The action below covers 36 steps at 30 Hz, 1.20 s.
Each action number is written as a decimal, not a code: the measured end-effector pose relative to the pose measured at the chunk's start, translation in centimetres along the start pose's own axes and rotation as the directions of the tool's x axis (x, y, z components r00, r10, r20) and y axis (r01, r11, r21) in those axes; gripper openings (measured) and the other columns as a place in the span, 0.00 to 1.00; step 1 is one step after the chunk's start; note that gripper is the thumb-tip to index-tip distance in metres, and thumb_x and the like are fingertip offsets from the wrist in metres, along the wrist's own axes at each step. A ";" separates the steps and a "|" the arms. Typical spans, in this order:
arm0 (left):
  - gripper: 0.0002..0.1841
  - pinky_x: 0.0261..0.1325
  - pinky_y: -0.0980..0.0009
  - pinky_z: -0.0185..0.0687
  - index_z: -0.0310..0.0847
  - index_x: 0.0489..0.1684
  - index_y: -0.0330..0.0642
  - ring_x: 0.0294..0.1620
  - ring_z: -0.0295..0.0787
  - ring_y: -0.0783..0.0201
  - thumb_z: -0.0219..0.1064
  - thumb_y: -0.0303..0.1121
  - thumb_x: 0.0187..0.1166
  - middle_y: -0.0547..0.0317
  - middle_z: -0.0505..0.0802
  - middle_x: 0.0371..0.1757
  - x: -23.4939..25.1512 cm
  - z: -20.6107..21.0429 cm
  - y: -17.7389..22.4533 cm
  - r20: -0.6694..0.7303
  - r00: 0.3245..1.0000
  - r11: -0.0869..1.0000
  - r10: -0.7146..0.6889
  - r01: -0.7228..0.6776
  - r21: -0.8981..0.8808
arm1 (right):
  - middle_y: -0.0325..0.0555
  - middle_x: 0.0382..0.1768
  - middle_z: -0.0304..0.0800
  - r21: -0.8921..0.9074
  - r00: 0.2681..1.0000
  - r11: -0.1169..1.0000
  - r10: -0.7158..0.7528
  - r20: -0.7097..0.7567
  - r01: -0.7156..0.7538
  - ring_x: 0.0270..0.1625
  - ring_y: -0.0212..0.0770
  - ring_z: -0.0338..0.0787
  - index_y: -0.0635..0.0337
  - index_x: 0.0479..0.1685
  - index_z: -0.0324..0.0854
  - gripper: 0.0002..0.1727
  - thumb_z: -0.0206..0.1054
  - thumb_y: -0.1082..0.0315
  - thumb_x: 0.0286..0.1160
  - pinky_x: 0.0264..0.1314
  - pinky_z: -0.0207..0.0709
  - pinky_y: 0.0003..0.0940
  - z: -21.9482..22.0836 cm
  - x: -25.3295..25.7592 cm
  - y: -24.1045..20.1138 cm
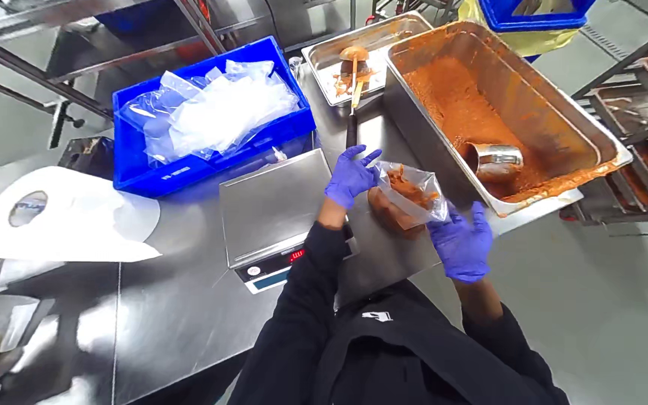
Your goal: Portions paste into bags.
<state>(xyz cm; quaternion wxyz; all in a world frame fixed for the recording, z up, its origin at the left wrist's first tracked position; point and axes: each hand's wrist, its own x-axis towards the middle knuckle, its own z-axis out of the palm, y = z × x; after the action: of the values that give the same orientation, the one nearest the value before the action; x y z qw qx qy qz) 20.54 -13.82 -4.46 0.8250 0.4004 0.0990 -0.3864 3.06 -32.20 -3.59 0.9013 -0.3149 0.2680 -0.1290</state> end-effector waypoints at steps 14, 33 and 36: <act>0.40 0.39 0.69 0.84 0.72 0.77 0.45 0.31 0.84 0.64 0.29 0.63 0.82 0.52 0.89 0.41 -11.8 5.7 5.3 0.004 0.959 0.956 0.285 -0.284 -0.070 | 0.50 0.65 0.88 -0.003 0.827 0.989 -0.124 0.549 0.150 0.64 0.46 0.90 0.59 0.72 0.76 0.36 0.44 0.37 0.84 0.66 0.86 0.44 7.3 -3.6 -7.6; 0.40 0.59 0.62 0.85 0.67 0.79 0.40 0.51 0.89 0.58 0.23 0.60 0.86 0.48 0.89 0.55 -24.4 -8.3 4.5 -0.432 0.665 0.708 0.610 -0.702 -0.081 | 0.38 0.44 0.93 -0.400 0.648 0.912 0.362 0.671 -0.095 0.44 0.34 0.93 0.52 0.61 0.80 0.26 0.34 0.56 0.94 0.49 0.89 0.33 21.0 1.0 7.4; 0.29 0.60 0.61 0.84 0.71 0.73 0.44 0.54 0.87 0.59 0.35 0.52 0.90 0.53 0.86 0.64 -24.3 -7.7 4.3 -0.486 0.624 0.723 0.612 -0.690 0.023 | 0.34 0.45 0.90 -0.548 0.621 0.834 0.399 0.675 0.060 0.41 0.29 0.91 0.51 0.71 0.74 0.20 0.41 0.60 0.94 0.48 0.88 0.29 20.2 1.3 6.8</act>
<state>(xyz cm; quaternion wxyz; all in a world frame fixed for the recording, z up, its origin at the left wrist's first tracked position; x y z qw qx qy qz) 8.21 7.01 4.46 0.8902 0.4185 0.1714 0.0557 15.97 -17.39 4.85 0.8151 -0.5424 -0.0863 0.1843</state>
